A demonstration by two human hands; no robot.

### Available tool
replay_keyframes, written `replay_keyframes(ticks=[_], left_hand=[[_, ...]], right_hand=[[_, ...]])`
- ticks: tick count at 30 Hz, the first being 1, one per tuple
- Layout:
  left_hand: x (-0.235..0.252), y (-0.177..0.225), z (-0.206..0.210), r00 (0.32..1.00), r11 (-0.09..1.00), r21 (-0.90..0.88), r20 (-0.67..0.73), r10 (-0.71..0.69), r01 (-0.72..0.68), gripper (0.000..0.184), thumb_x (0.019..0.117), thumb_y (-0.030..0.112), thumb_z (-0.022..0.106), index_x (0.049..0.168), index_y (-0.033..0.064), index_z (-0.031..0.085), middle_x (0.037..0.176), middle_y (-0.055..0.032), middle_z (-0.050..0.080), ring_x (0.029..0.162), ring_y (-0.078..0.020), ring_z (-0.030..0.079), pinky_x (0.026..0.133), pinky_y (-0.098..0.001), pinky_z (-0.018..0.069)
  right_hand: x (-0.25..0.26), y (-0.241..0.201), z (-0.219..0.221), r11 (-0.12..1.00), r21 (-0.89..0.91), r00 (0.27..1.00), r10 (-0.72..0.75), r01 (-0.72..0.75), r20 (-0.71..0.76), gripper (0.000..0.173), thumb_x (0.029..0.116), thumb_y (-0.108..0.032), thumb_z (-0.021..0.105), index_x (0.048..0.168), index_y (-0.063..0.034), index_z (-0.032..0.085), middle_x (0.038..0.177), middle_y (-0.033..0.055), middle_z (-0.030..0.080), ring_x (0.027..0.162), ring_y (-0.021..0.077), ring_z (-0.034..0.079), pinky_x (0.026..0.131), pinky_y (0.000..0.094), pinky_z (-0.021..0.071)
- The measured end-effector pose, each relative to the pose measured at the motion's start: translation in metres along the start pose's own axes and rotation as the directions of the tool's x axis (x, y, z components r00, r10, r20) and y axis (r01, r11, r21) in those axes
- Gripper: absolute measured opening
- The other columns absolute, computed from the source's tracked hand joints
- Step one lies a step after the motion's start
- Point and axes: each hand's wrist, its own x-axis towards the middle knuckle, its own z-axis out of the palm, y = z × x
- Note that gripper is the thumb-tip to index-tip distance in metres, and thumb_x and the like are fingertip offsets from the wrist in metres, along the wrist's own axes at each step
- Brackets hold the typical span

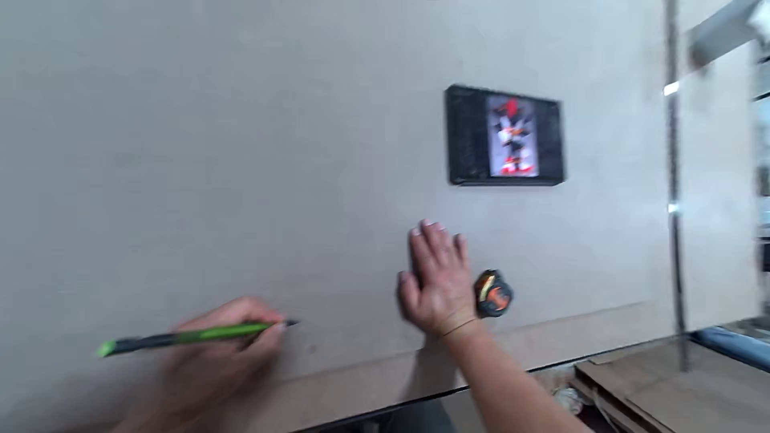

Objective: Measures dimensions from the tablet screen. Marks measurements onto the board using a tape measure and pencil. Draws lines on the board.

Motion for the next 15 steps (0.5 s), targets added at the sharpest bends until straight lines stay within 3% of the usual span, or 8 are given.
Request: replay_keyframes(ticks=[5, 11, 15], left_hand=[[0.004, 0.017, -0.001, 0.999, 0.999, 0.001, 0.03, -0.04, 0.04, 0.014, 0.0749, 0.008, 0.066, 0.082, -0.0035, 0.064, 0.08, -0.0057, 0.067, 0.07, -0.0018, 0.063, 0.064, -0.0152, 0.0512], [0.005, 0.016, -0.004, 0.997, 0.998, -0.016, 0.06, -0.057, 0.058, 0.013, 0.0786, 0.007, 0.066, 0.084, -0.0048, 0.065, 0.083, -0.0081, 0.069, 0.075, -0.0036, 0.066, 0.066, -0.0183, 0.0538], [0.004, 0.006, -0.006, 0.996, 0.998, -0.033, 0.075, -0.051, 0.053, 0.011, 0.0818, 0.011, 0.067, 0.085, 0.0001, 0.066, 0.082, -0.0053, 0.069, 0.07, -0.0018, 0.063, 0.06, -0.0168, 0.0509]], right_hand=[[0.001, 0.0, -0.005, 1.0, -0.011, 0.997, 0.002, -0.001, 0.073, 0.063, 0.1003, -0.048, 0.039, 0.157, -0.0212, 0.046, 0.168, -0.0006, 0.034, 0.158, 0.0185, 0.023, 0.129, 0.0552, 0.0148], [0.001, 0.0, -0.006, 1.0, -0.003, 0.997, -0.004, 0.005, 0.081, 0.062, 0.1015, -0.049, 0.04, 0.158, -0.0223, 0.045, 0.168, -0.0015, 0.033, 0.158, 0.0172, 0.023, 0.13, 0.0533, 0.013], [0.001, 0.0, -0.004, 1.0, -0.002, 0.996, 0.0, 0.0, 0.084, 0.063, 0.1018, -0.05, 0.041, 0.158, -0.0232, 0.044, 0.169, -0.0026, 0.031, 0.158, 0.0155, 0.021, 0.13, 0.0528, 0.0112]])
